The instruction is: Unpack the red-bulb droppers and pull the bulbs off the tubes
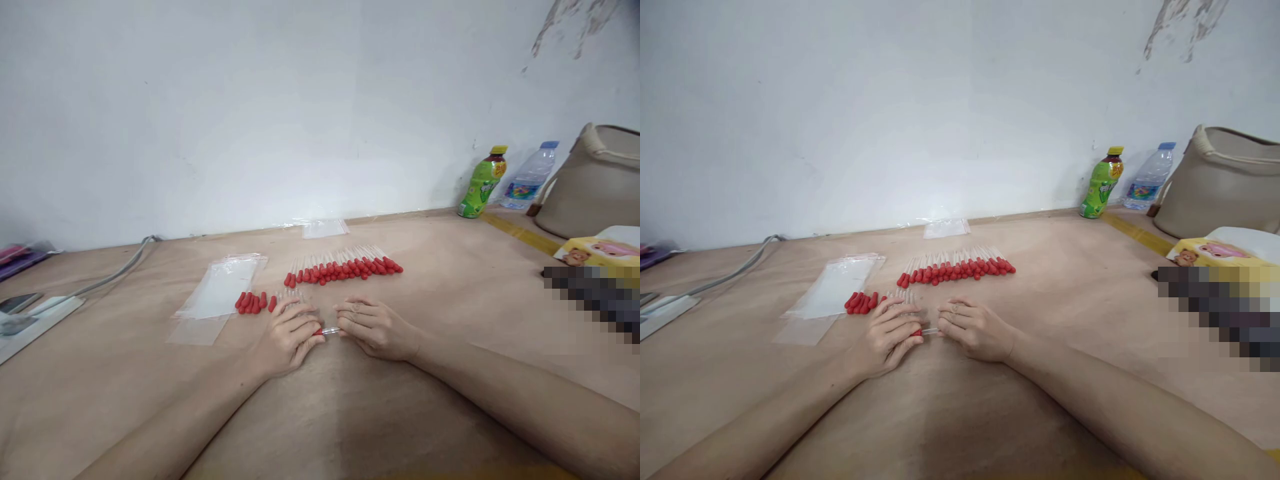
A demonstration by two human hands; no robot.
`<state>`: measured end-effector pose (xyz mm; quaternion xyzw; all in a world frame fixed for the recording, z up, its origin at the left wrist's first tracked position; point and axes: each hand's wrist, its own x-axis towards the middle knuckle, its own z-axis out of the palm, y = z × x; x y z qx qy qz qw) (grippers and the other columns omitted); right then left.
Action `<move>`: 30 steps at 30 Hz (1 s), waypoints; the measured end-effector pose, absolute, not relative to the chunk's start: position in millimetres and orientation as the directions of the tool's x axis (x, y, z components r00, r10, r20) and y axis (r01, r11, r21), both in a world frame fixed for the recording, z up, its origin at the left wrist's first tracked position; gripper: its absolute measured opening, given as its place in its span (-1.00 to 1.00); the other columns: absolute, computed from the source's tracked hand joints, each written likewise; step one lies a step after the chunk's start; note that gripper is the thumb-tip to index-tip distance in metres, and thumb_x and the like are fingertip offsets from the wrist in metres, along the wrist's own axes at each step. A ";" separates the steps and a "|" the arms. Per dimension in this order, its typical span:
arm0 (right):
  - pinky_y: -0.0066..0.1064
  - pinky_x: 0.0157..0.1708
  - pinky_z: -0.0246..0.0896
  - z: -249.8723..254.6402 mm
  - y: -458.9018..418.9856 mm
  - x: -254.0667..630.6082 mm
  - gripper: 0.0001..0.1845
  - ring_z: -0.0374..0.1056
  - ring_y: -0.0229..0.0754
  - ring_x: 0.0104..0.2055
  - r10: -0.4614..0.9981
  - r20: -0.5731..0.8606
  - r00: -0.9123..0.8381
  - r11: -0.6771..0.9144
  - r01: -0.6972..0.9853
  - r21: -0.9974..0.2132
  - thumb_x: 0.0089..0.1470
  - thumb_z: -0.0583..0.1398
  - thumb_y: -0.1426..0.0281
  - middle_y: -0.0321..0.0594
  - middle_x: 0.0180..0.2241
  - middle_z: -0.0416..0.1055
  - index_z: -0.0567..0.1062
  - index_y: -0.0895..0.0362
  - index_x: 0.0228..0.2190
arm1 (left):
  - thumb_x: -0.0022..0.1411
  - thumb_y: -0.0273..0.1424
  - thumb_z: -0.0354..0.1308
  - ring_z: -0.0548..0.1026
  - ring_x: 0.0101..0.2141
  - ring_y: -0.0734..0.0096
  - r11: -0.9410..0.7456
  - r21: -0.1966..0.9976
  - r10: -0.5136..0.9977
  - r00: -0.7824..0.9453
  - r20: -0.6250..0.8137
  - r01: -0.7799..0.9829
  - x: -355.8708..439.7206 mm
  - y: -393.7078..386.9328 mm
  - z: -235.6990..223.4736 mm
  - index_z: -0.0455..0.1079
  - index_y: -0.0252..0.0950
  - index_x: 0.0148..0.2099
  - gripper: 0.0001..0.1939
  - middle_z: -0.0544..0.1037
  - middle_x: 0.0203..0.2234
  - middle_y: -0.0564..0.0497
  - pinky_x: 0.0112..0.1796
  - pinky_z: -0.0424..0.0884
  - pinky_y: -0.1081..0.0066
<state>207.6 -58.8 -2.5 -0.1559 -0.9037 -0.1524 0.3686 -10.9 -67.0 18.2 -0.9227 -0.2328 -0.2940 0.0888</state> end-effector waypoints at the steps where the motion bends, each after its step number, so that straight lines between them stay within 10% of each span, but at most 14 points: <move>1: -0.33 -0.02 0.16 -2.3 -58.9 209.1 -0.84 0.31 -0.25 -0.07 0.162 0.716 -0.679 0.908 0.387 0.162 0.12 0.03 0.48 -0.21 -0.31 0.48 0.40 0.17 -0.28 | 0.18 -0.42 0.04 0.44 -0.19 0.35 -0.878 -0.032 0.373 0.723 0.581 0.478 -12.7 -67.6 18.0 0.38 -0.24 -0.30 -0.91 0.55 -0.39 0.06 -0.04 0.20 0.23; 15: -0.35 -0.29 0.11 -12.0 -37.7 221.1 -0.70 0.27 -0.23 -0.34 0.589 0.696 -0.411 0.721 0.655 -0.224 0.12 -0.02 0.45 -0.18 -0.34 0.43 0.40 0.12 -0.14 | 0.24 -0.32 -0.11 0.33 -0.32 0.29 -0.379 0.305 0.831 0.176 0.528 0.873 -77.8 -31.6 31.3 0.40 -0.30 -0.18 -0.71 0.35 -0.50 -0.03 -0.31 0.32 0.31; 30: -0.37 -0.33 -0.08 -6.2 -45.6 152.2 -0.87 0.26 -0.24 -0.41 0.606 0.674 -0.423 0.710 0.669 -0.220 0.02 0.05 0.47 -0.23 -0.51 0.40 0.40 0.17 -0.46 | 0.12 -0.15 0.02 0.37 -0.48 0.35 -0.330 0.189 0.872 0.222 0.437 0.925 -72.5 -30.3 37.8 0.29 -0.27 -0.29 -0.72 0.39 -0.55 0.05 -0.44 0.26 0.39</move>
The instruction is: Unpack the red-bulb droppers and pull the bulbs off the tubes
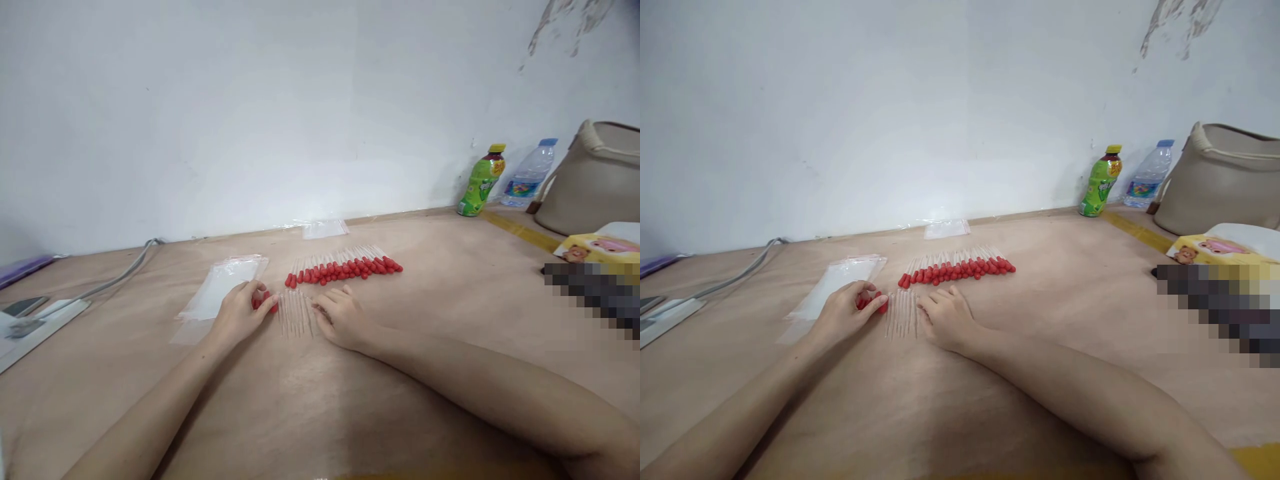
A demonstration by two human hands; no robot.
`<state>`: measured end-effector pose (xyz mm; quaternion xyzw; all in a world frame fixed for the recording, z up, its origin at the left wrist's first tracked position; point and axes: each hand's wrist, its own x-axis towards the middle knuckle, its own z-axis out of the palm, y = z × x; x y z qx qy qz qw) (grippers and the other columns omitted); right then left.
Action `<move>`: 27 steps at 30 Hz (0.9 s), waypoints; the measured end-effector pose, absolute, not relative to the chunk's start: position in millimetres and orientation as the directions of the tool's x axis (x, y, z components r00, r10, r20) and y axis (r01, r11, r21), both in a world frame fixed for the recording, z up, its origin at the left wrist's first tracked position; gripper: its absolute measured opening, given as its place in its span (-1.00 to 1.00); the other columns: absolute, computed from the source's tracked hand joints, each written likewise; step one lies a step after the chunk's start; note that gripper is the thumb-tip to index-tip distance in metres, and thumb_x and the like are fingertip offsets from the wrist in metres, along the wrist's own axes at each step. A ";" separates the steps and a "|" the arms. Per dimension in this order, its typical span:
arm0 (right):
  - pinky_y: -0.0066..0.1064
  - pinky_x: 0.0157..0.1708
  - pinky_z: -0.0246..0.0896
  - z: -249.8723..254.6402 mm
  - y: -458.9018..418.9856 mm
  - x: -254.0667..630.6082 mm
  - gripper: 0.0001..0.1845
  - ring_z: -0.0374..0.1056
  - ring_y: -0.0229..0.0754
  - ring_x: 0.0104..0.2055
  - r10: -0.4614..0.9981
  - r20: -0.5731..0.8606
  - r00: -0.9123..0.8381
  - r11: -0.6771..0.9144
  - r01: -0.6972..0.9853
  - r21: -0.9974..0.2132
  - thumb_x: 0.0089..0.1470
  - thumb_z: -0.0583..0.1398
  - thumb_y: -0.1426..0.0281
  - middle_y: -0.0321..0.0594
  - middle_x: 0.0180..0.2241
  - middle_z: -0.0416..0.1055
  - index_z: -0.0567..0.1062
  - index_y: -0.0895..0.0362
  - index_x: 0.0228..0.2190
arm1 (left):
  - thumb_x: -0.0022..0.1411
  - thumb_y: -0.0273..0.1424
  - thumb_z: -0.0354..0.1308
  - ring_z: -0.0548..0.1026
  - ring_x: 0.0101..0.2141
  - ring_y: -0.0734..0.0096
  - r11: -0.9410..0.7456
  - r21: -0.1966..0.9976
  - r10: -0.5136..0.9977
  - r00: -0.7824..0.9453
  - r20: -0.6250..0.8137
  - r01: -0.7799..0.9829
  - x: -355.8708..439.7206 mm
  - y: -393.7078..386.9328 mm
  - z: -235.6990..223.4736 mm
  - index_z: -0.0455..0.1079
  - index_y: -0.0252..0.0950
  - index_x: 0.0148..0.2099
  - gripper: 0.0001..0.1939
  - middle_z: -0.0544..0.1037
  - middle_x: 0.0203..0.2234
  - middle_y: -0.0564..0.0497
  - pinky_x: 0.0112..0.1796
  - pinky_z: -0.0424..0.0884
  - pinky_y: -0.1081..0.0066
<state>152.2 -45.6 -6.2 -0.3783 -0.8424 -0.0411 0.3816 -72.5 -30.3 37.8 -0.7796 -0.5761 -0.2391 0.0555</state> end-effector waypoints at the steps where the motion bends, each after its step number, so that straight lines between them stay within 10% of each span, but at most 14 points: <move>1: -0.36 -0.33 -0.09 -5.6 -46.3 150.1 -0.87 0.27 -0.24 -0.41 0.612 0.664 -0.430 0.718 0.655 -0.237 0.02 0.06 0.46 -0.25 -0.51 0.40 0.41 0.17 -0.45 | 0.12 -0.14 0.02 0.37 -0.45 0.33 -0.331 0.185 0.866 0.220 0.449 0.925 -72.5 -30.2 39.0 0.31 -0.27 -0.30 -0.71 0.40 -0.54 0.04 -0.42 0.26 0.38; 11: -0.33 -0.26 -0.06 -0.3 -56.3 147.5 -0.56 0.29 -0.20 -0.32 0.662 0.552 -0.507 0.740 0.558 -0.375 -0.13 0.19 0.07 -0.22 -0.40 0.42 0.45 0.14 -0.30 | 0.09 -0.17 0.02 0.39 -0.35 0.21 -0.331 0.184 0.892 0.243 0.381 0.925 -65.7 -10.9 45.9 0.42 -0.23 -0.37 -0.73 0.46 -0.47 -0.03 -0.31 0.28 0.30; 17: -0.31 -0.19 0.00 -2.6 -57.2 151.9 -0.58 0.28 -0.19 -0.24 0.690 0.537 -0.484 0.722 0.502 -0.476 -0.13 0.22 0.16 -0.23 -0.35 0.42 0.41 0.14 -0.23 | -0.02 -0.15 0.06 0.43 -0.54 0.34 -0.073 0.395 0.997 0.064 0.036 0.916 -51.0 28.3 54.8 0.41 -0.28 -0.43 -0.71 0.49 -0.59 -0.01 -0.52 0.29 0.45; 27: -0.15 -0.07 0.06 1.8 -56.5 160.2 -0.37 0.21 -0.04 -0.08 0.700 0.431 -0.569 0.712 0.512 -0.480 -0.10 0.20 0.16 -0.07 -0.15 0.38 0.28 0.20 -0.02 | -0.09 -0.17 0.14 0.27 -0.79 0.43 0.032 0.420 0.993 0.018 -0.114 0.907 -38.4 48.9 47.9 0.32 -0.32 -0.60 -0.71 0.28 -0.86 0.08 -0.70 0.12 0.47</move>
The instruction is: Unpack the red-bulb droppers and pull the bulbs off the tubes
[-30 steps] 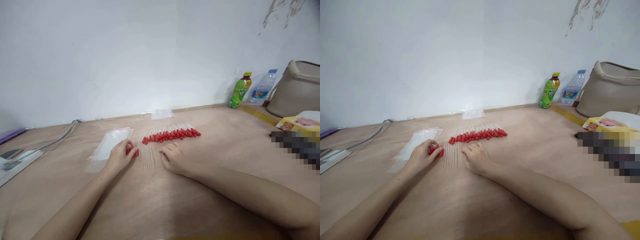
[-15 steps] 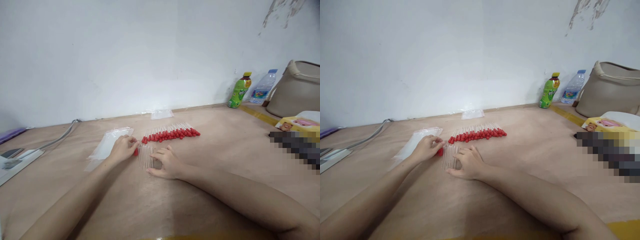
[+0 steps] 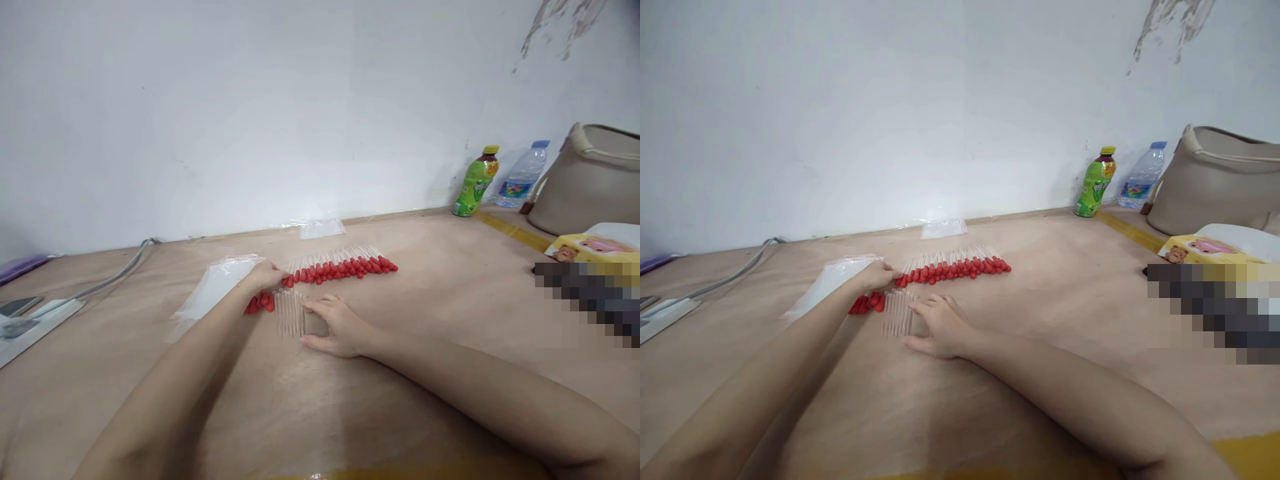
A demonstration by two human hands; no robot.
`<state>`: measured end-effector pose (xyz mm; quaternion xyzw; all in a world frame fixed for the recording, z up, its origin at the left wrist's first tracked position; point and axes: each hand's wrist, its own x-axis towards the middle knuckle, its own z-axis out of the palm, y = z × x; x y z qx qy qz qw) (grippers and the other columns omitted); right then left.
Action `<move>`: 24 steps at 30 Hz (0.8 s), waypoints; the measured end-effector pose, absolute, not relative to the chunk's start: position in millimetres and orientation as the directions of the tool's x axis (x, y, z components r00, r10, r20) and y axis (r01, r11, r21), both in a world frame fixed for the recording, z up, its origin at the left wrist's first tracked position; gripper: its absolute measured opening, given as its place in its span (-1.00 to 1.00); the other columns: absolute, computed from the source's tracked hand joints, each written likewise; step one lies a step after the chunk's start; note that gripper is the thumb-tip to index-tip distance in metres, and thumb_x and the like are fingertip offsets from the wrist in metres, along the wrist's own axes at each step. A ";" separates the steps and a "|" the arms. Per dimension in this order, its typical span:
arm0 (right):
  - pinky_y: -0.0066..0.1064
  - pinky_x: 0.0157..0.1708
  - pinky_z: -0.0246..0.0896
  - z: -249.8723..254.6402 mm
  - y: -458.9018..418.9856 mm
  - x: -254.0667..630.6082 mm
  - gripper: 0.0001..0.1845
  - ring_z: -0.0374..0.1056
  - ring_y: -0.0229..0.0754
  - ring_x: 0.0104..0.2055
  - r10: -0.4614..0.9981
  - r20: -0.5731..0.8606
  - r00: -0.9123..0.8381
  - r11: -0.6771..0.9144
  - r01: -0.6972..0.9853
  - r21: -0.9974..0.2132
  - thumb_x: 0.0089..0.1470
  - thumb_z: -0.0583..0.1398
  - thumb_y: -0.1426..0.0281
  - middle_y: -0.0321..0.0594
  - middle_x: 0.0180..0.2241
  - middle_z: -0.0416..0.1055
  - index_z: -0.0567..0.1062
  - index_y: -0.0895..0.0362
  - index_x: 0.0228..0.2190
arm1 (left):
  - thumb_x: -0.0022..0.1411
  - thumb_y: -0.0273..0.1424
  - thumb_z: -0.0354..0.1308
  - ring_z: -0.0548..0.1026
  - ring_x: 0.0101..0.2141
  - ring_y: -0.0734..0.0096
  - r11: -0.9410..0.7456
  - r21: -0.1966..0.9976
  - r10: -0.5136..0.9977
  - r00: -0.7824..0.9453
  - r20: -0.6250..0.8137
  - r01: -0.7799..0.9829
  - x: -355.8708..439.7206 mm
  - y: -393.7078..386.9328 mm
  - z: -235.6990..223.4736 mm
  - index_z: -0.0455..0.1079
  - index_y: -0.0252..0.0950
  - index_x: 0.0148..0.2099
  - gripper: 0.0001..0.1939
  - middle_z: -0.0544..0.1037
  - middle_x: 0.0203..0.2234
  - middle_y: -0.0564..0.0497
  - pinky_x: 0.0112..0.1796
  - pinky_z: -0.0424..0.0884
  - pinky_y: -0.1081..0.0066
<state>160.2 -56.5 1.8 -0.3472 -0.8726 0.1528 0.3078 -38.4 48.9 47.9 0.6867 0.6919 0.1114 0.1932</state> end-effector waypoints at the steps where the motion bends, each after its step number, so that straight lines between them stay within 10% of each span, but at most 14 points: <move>1: -0.13 -0.05 0.06 2.7 -56.3 160.7 -0.35 0.20 -0.03 -0.06 0.700 0.420 -0.578 0.711 0.509 -0.485 -0.10 0.19 0.15 -0.06 -0.13 0.37 0.26 0.21 0.00 | -0.08 -0.19 0.13 0.28 -0.77 0.42 0.027 0.416 0.995 0.015 -0.097 0.909 -38.9 49.1 49.6 0.31 -0.31 -0.60 -0.71 0.28 -0.85 0.08 -0.69 0.13 0.47; 8: -0.11 0.01 0.09 2.3 -56.1 179.7 -0.24 0.17 -0.02 0.04 0.762 0.411 -0.500 0.634 0.449 -0.629 -0.11 0.22 0.17 0.03 0.01 0.24 0.13 0.21 0.08 | 0.17 -0.27 -0.09 0.39 -0.48 0.38 -0.121 0.377 0.976 0.041 0.214 0.918 -51.7 18.2 59.0 0.27 -0.29 -0.36 -0.78 0.44 -0.50 0.02 -0.46 0.24 0.45; 14: -0.20 -0.07 0.23 -10.0 -49.9 207.2 -0.11 0.23 -0.12 0.00 0.798 0.498 -0.339 0.594 0.303 -0.745 -0.09 0.22 0.21 0.03 0.12 0.05 -0.13 0.06 0.16 | 0.24 -0.33 -0.08 0.41 -0.32 0.39 -0.591 0.255 0.737 0.384 0.556 0.766 -40.1 -40.8 25.6 0.26 -0.26 -0.23 -0.85 0.44 -0.37 0.02 -0.29 0.31 0.42; 24: -0.22 -0.14 0.20 -5.3 -52.8 213.0 -0.68 0.27 -0.15 -0.16 0.572 0.669 -0.475 0.801 0.502 -0.328 0.05 0.13 0.29 -0.10 -0.19 0.37 0.39 0.11 -0.13 | 0.19 -0.45 0.03 0.35 -0.30 0.40 -0.773 0.180 0.557 0.512 0.654 0.609 -14.4 -50.6 5.7 0.31 -0.29 -0.21 -0.90 0.36 -0.34 -0.03 -0.26 0.32 0.39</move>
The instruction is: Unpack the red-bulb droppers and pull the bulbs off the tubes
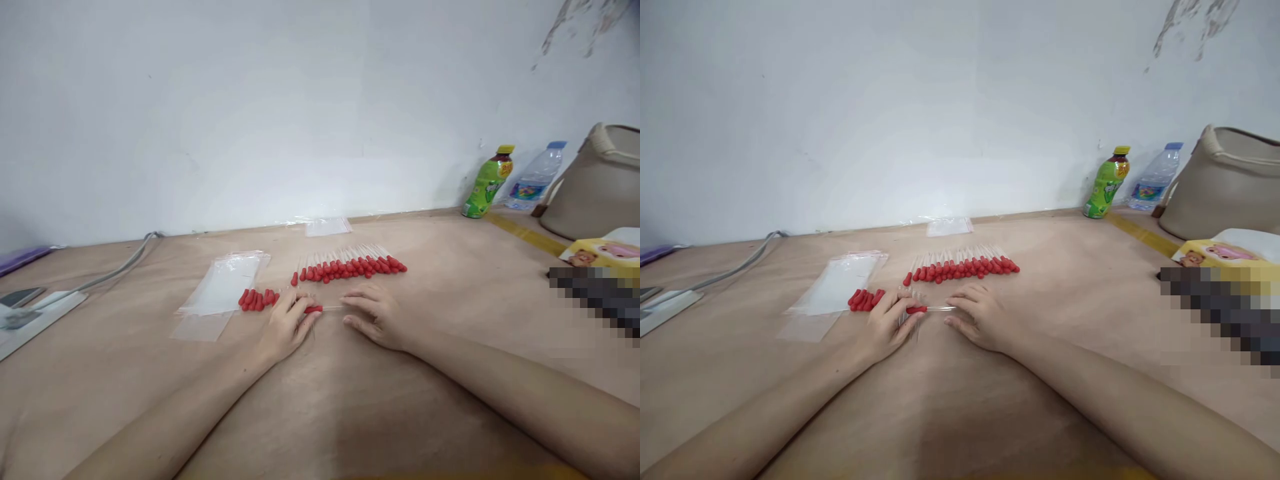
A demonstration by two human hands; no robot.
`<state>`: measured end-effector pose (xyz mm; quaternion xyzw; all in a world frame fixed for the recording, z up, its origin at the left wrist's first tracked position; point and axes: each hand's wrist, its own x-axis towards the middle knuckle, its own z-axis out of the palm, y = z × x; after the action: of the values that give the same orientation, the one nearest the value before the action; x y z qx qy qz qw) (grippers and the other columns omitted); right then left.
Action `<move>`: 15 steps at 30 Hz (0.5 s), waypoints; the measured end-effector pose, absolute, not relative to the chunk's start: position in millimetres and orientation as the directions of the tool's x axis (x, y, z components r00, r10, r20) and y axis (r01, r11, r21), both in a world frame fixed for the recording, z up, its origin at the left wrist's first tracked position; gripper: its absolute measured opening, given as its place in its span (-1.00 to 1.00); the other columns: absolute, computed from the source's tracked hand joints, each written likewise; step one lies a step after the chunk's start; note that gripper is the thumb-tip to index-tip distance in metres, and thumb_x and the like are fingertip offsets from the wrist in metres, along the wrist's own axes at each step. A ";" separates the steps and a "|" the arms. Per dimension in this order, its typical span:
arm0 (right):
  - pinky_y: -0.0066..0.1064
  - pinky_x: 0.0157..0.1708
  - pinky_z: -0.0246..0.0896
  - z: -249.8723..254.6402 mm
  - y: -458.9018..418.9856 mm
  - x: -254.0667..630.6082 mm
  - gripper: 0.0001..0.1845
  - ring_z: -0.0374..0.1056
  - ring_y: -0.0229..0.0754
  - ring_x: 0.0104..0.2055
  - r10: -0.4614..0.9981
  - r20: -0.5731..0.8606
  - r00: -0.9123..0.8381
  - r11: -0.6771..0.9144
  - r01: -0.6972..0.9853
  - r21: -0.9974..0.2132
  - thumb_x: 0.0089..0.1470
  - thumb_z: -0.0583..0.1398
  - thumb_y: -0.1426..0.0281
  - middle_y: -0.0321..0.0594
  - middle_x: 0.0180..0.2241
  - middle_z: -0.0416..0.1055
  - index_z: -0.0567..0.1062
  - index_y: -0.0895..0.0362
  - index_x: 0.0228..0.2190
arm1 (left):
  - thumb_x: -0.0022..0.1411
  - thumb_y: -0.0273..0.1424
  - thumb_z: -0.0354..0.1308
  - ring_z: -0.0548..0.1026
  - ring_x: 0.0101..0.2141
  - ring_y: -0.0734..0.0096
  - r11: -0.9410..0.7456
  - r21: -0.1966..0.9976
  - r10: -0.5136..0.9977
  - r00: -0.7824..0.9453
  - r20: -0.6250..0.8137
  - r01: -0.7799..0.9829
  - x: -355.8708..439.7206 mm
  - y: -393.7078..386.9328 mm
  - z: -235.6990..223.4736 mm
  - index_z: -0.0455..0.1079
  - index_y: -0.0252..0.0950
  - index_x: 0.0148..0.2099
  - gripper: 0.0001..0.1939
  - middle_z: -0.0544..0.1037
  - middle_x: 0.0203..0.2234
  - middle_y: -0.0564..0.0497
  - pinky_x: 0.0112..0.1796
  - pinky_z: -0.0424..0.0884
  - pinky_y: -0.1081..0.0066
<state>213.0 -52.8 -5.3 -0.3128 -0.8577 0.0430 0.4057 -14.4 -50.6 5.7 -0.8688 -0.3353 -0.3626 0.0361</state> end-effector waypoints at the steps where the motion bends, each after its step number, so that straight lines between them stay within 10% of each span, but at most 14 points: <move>1: -0.22 -0.17 0.20 -6.8 -51.8 211.0 -0.71 0.28 -0.15 -0.19 0.555 0.667 -0.496 0.808 0.511 -0.292 0.06 0.12 0.30 -0.12 -0.23 0.39 0.41 0.12 -0.16 | 0.18 -0.45 0.04 0.35 -0.29 0.39 -0.779 0.177 0.547 0.513 0.662 0.601 -14.2 -51.7 6.2 0.31 -0.29 -0.22 -0.91 0.37 -0.33 -0.03 -0.25 0.32 0.37; 15: -0.29 -0.18 0.16 -9.7 -48.6 202.9 -0.80 0.30 -0.21 -0.23 0.499 0.661 -0.560 0.848 0.471 -0.241 0.10 0.08 0.33 -0.19 -0.28 0.45 0.44 0.12 -0.26 | 0.16 -0.46 0.09 0.44 -0.17 0.38 -0.868 0.055 0.387 0.604 0.696 0.493 -7.2 -51.0 2.8 0.36 -0.25 -0.14 -0.82 0.54 -0.27 0.00 -0.06 0.29 0.25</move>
<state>202.9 -48.6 -9.7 -0.2747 -0.8830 0.0183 0.3802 -7.2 -51.0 2.8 -0.8928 -0.2463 -0.3702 0.0713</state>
